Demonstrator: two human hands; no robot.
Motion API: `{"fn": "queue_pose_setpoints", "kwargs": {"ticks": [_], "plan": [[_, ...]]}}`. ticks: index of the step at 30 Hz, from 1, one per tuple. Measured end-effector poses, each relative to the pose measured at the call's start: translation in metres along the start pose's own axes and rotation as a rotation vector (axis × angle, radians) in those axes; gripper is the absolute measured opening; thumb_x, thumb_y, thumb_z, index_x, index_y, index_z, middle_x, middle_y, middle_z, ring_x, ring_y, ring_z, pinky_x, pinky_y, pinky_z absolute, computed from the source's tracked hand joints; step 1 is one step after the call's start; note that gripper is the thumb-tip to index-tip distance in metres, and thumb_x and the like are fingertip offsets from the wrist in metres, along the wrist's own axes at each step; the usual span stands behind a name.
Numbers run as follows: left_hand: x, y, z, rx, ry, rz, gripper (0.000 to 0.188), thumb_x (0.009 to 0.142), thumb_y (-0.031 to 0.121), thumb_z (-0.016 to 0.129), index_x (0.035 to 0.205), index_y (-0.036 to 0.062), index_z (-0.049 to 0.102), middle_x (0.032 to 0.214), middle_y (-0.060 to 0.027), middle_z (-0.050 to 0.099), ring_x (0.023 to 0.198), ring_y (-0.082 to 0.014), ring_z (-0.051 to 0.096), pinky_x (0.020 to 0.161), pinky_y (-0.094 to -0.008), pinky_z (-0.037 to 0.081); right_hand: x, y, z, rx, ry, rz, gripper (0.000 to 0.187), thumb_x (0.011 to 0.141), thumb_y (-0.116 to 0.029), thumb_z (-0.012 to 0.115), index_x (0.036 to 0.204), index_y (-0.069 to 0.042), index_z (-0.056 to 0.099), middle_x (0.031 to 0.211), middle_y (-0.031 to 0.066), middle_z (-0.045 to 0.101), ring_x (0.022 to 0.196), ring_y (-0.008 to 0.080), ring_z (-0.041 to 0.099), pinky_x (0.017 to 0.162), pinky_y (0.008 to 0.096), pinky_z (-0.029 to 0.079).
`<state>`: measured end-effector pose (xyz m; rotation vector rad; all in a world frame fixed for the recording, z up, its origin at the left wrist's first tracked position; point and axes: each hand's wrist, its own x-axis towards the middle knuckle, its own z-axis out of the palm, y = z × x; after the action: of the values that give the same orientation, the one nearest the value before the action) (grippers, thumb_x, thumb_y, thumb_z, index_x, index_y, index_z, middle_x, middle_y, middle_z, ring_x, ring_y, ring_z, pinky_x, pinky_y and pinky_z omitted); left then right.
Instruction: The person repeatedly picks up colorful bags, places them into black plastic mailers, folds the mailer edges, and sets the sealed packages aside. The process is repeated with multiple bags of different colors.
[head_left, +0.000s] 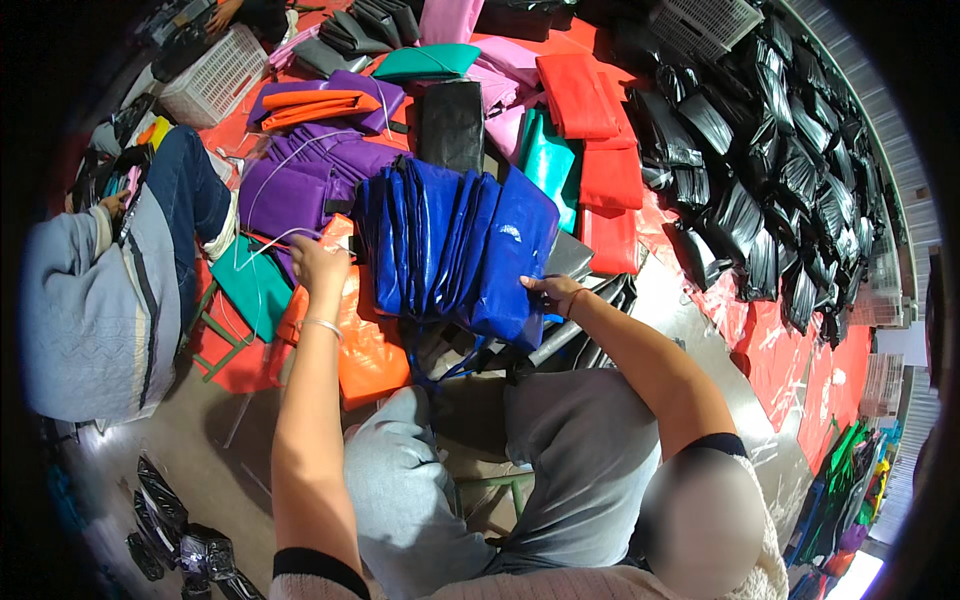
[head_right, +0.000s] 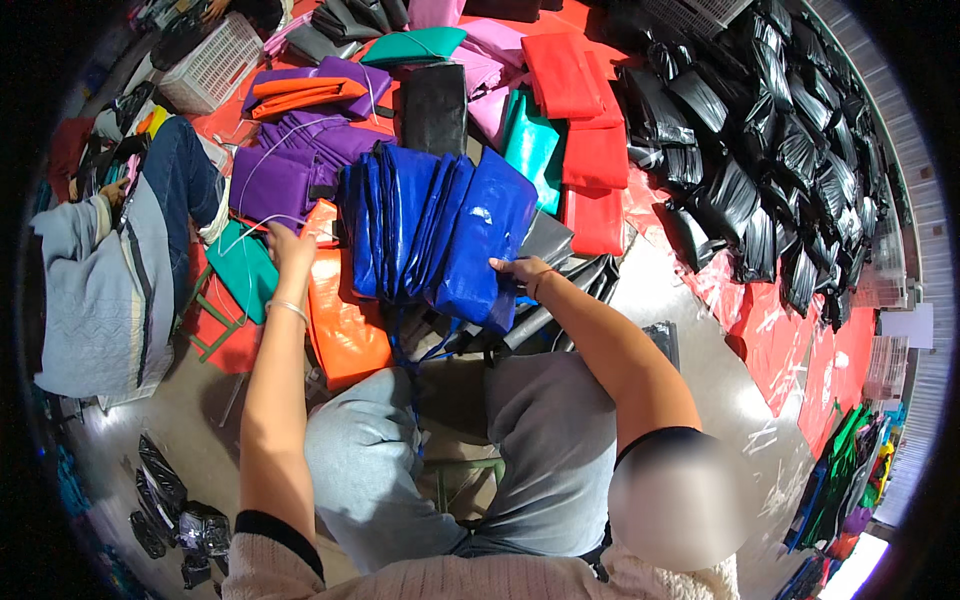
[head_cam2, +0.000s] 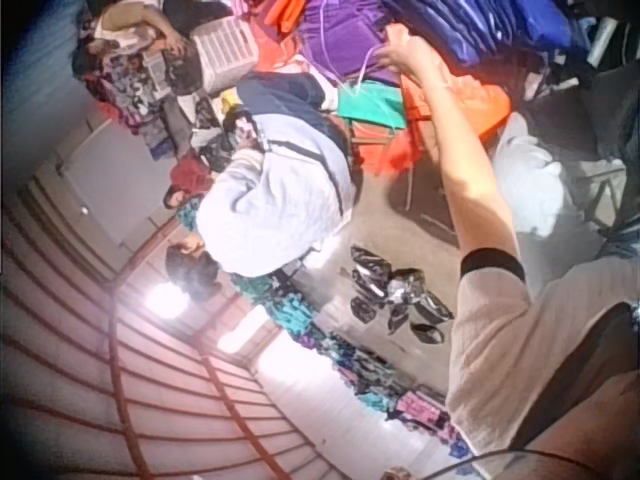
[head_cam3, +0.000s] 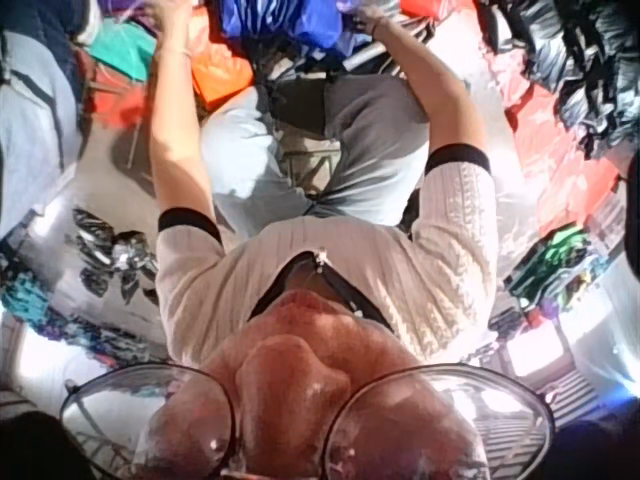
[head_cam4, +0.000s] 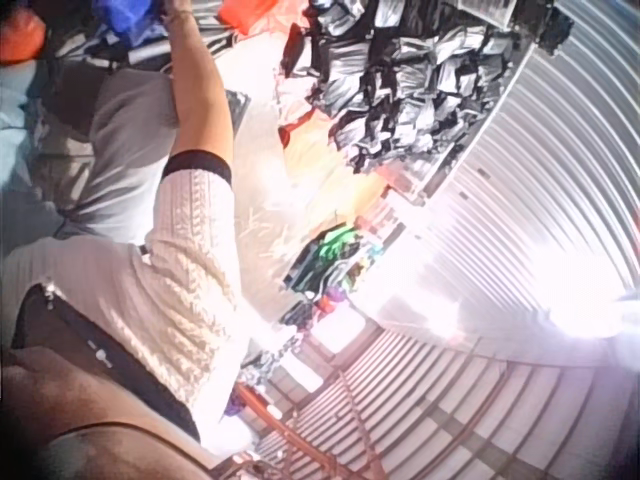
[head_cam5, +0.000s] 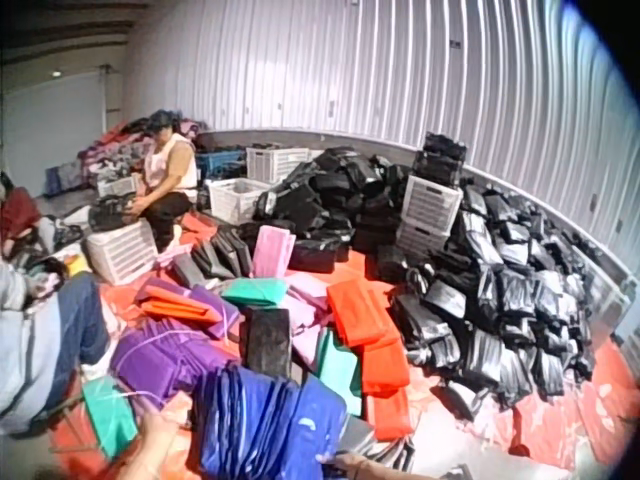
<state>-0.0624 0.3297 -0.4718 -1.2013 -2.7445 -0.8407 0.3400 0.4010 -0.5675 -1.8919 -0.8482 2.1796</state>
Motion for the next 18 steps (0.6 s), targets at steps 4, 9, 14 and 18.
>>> {"fn": "queue_pose_setpoints", "kwargs": {"ticks": [4,9,14,18], "plan": [[-0.028,0.062,-0.014,-0.360,-1.007,0.158,0.074,0.091,0.056,0.056,0.124,-0.0094,0.053,0.123,-0.0346,0.058,0.115,-0.0477,0.057,0.099,-0.0464,0.046,-0.004,-0.004,0.003,0.133,-0.061,-0.016,0.065,0.072,-0.033,0.090,0.120,0.001,0.062,0.117,0.0135,0.067,0.112,0.0312,0.062,0.094,0.0508,0.051],[-0.091,0.106,0.023,-0.188,-1.207,0.074,0.120,0.080,0.080,0.051,0.154,-0.0066,0.015,0.157,-0.0329,0.020,0.148,-0.0425,0.018,0.120,-0.0454,0.018,0.002,0.002,0.025,0.316,0.205,-0.240,0.117,0.072,-0.069,0.075,0.147,0.002,0.022,0.140,0.0256,0.047,0.130,0.0350,0.048,0.107,0.0522,0.040],[-0.090,0.083,0.048,-0.347,-1.237,-0.083,0.119,0.078,0.057,0.069,0.152,-0.0117,0.006,0.156,-0.0336,0.021,0.148,-0.0357,0.023,0.119,-0.0373,0.022,0.006,-0.002,0.036,0.346,-0.224,-0.182,0.103,0.082,-0.078,0.055,0.151,-0.006,0.032,0.148,0.0186,0.045,0.136,0.0318,0.042,0.112,0.0485,0.035],[-0.091,0.085,0.063,-0.476,-1.305,-0.193,0.125,0.076,0.048,0.075,0.152,-0.0101,-0.005,0.157,-0.0307,0.020,0.147,-0.0341,0.024,0.118,-0.0361,0.024,0.006,-0.007,0.036,0.413,-0.353,-0.090,0.097,0.084,-0.081,0.046,0.150,-0.011,0.038,0.147,0.0149,0.048,0.130,0.0326,0.051,0.112,0.0512,0.036]]}}
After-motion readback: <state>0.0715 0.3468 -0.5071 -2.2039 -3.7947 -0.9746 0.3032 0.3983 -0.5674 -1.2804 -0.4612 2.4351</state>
